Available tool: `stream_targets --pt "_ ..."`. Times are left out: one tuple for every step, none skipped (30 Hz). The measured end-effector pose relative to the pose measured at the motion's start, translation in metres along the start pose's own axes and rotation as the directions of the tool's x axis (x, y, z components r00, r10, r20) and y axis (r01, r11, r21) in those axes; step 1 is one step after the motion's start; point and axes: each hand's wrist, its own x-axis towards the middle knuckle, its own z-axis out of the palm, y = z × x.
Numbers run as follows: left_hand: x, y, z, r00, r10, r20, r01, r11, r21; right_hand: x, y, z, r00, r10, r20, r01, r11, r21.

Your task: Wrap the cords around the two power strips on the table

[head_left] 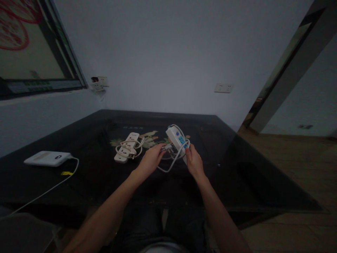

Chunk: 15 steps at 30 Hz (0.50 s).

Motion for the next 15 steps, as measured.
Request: stream_targets --pt "0.0 -0.001 0.004 0.999 -0.032 -0.006 0.032 0.999 -0.028 -0.001 -0.001 0.001 1.0 -0.003 0.001 0.003 1.0 0.015" --pt "0.0 -0.001 0.008 0.999 -0.053 0.001 0.053 0.997 -0.049 -0.001 -0.002 0.001 1.0 -0.007 0.0 0.007 1.0 0.028" --pt "-0.001 -0.001 0.013 0.998 -0.059 0.013 0.06 0.996 -0.067 -0.002 -0.003 0.002 1.0 -0.011 -0.002 0.011 0.999 0.038" --pt "-0.001 0.0 0.017 0.998 -0.05 0.027 0.052 0.995 -0.082 -0.002 -0.004 0.003 1.0 -0.014 -0.001 0.014 0.999 0.04" --pt "-0.001 0.001 0.022 0.999 -0.03 0.04 0.034 0.995 -0.096 -0.003 -0.006 0.003 1.0 -0.013 0.004 0.012 0.999 0.031" --pt "-0.002 0.003 0.026 0.999 -0.004 0.054 0.01 0.994 -0.112 -0.003 -0.007 0.004 1.0 -0.005 0.011 0.005 1.0 0.014" --pt "-0.002 0.004 0.029 0.997 0.023 0.068 -0.014 0.991 -0.132 -0.003 -0.008 0.004 1.0 0.007 0.017 -0.007 1.0 -0.007" --pt "-0.003 0.005 0.032 0.995 0.05 0.084 -0.037 0.987 -0.156 -0.003 -0.009 0.004 1.0 0.019 0.021 -0.019 0.999 -0.028" --pt "-0.004 0.006 0.033 0.992 0.076 0.099 -0.057 0.982 -0.18 -0.003 -0.009 0.004 0.999 0.029 0.025 -0.028 0.999 -0.045" --pt "-0.004 0.006 0.034 0.988 0.101 0.115 -0.076 0.976 -0.205 -0.002 -0.009 0.004 0.999 0.035 0.026 -0.033 0.998 -0.057" --pt "-0.005 0.006 0.034 0.984 0.123 0.129 -0.091 0.969 -0.231 -0.002 -0.009 0.004 0.999 0.04 0.026 -0.038 0.997 -0.067" --pt "-0.005 0.005 0.033 0.982 0.135 0.135 -0.098 0.962 -0.254 -0.002 -0.009 0.004 0.999 0.042 0.028 -0.04 0.996 -0.074" --pt "-0.006 0.004 0.033 0.982 0.135 0.133 -0.095 0.958 -0.269 -0.002 -0.009 0.004 0.999 0.044 0.032 -0.042 0.996 -0.08" --pt "-0.005 0.002 0.032 0.985 0.121 0.122 -0.083 0.958 -0.276 -0.002 -0.01 0.004 0.998 0.046 0.036 -0.043 0.996 -0.084" --pt "-0.005 0.001 0.031 0.99 0.095 0.102 -0.064 0.96 -0.272 -0.002 -0.01 0.003 0.998 0.048 0.039 -0.044 0.995 -0.085"
